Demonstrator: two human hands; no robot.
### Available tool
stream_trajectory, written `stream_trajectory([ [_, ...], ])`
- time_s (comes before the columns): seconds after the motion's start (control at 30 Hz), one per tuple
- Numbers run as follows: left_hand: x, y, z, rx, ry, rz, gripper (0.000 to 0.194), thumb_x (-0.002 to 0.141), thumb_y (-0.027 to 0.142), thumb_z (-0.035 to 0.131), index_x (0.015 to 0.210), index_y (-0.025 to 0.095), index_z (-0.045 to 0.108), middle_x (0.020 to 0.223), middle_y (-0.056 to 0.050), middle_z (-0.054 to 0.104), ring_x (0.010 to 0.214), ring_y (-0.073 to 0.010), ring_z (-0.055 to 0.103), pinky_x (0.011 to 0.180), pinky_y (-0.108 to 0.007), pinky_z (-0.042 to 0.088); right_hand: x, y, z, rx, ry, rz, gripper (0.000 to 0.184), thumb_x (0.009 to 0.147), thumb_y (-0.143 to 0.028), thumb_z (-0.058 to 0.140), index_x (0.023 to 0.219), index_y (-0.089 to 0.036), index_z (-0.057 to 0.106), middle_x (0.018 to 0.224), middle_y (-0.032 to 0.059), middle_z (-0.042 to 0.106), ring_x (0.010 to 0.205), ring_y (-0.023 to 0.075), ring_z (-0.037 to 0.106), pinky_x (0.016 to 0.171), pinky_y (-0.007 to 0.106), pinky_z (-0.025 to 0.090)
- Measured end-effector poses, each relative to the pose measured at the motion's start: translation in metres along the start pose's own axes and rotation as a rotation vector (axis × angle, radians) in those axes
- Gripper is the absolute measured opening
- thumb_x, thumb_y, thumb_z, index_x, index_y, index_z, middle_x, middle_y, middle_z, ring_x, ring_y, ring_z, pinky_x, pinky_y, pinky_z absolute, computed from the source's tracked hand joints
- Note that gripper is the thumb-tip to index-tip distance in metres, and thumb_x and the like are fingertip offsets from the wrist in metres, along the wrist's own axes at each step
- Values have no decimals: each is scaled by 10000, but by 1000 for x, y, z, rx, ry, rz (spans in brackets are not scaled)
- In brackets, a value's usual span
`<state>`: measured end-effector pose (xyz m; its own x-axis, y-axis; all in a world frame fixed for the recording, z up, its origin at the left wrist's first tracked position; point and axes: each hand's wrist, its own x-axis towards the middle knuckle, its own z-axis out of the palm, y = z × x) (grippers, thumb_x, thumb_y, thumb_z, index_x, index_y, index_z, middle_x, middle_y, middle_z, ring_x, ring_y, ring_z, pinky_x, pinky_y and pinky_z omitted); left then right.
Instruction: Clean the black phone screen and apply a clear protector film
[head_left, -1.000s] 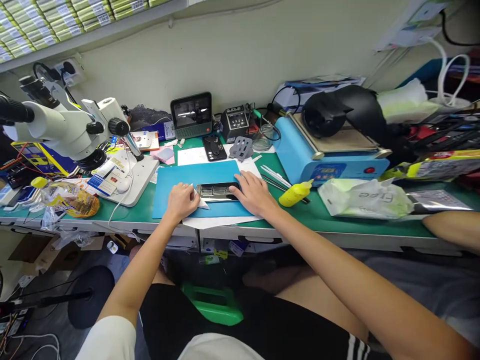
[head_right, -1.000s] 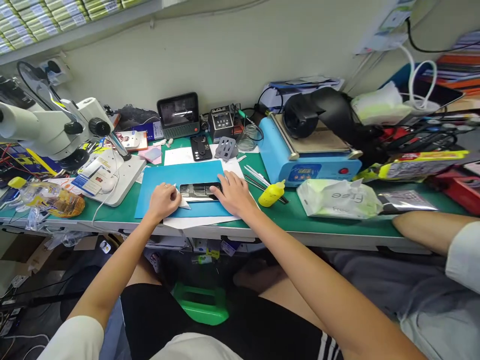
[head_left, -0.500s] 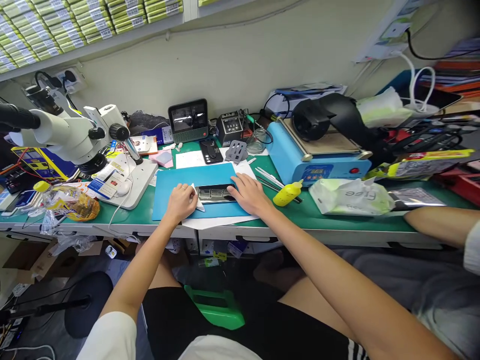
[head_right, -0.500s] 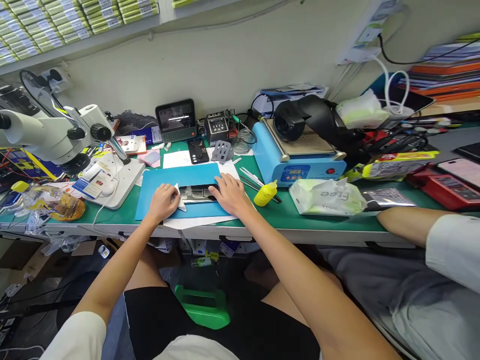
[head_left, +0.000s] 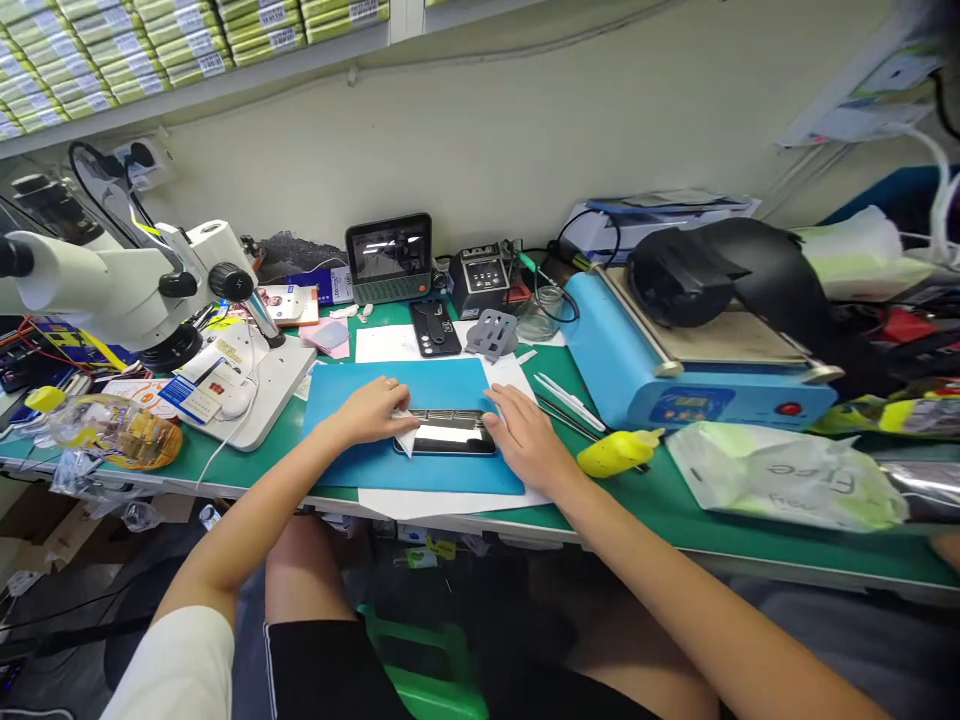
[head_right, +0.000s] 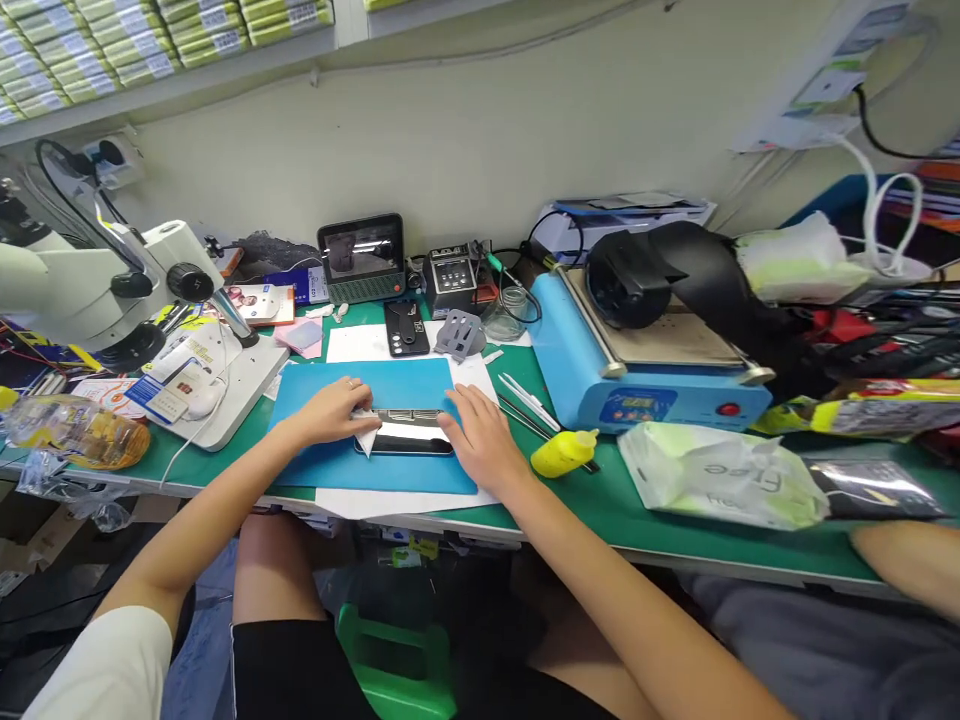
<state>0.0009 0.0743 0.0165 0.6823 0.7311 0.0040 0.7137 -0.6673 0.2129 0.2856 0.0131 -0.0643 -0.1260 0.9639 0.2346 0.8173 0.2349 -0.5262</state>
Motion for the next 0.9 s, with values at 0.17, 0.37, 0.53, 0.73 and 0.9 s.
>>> stream_trajectory([
  [0.17, 38, 14, 6, 55, -76, 118, 368, 962, 551, 712, 958, 192, 627, 988, -77, 690, 965, -264, 616, 808, -353, 434, -1, 3, -3, 216, 52, 3, 808, 1035, -733, 158, 1483, -185, 548, 1590, 172, 546, 1548, 336, 416, 1279, 591, 336],
  [0.37, 57, 26, 11, 101, -81, 180, 319, 1037, 494, 612, 982, 181, 646, 1005, -104, 704, 972, -274, 637, 805, -355, 435, -3, -1, -9, 306, 62, -14, 755, 1033, -739, 214, 1470, -232, 563, 1606, 147, 530, 1583, 331, 357, 1294, 611, 305],
  [0.53, 48, -5, -2, 39, -83, 183, 204, 1056, 369, 575, 953, 221, 670, 919, -43, 722, 879, -213, 672, 745, -302, 441, 4, -31, -33, 294, -18, -41, 603, 1058, -658, 326, 1440, -263, 576, 1579, 122, 561, 1525, 330, 446, 1268, 601, 348],
  [0.73, 40, -36, -12, -45, 16, 96, 152, 1034, 285, 552, 1013, 226, 690, 988, -43, 756, 920, -217, 702, 764, -309, 490, 46, -91, -56, 29, -478, -268, 447, 1041, -490, 486, 1369, -227, 637, 1317, 143, 716, 1230, 356, 653, 1021, 537, 535],
  [0.9, 38, -38, -12, -46, 85, 71, 265, 1045, 174, 422, 1138, 224, 665, 1132, -75, 742, 1076, -236, 669, 917, -357, 511, 62, -98, -45, -119, -609, -352, 735, 802, -487, 823, 1439, -200, 595, 1284, 160, 663, 1160, 385, 635, 924, 511, 563],
])
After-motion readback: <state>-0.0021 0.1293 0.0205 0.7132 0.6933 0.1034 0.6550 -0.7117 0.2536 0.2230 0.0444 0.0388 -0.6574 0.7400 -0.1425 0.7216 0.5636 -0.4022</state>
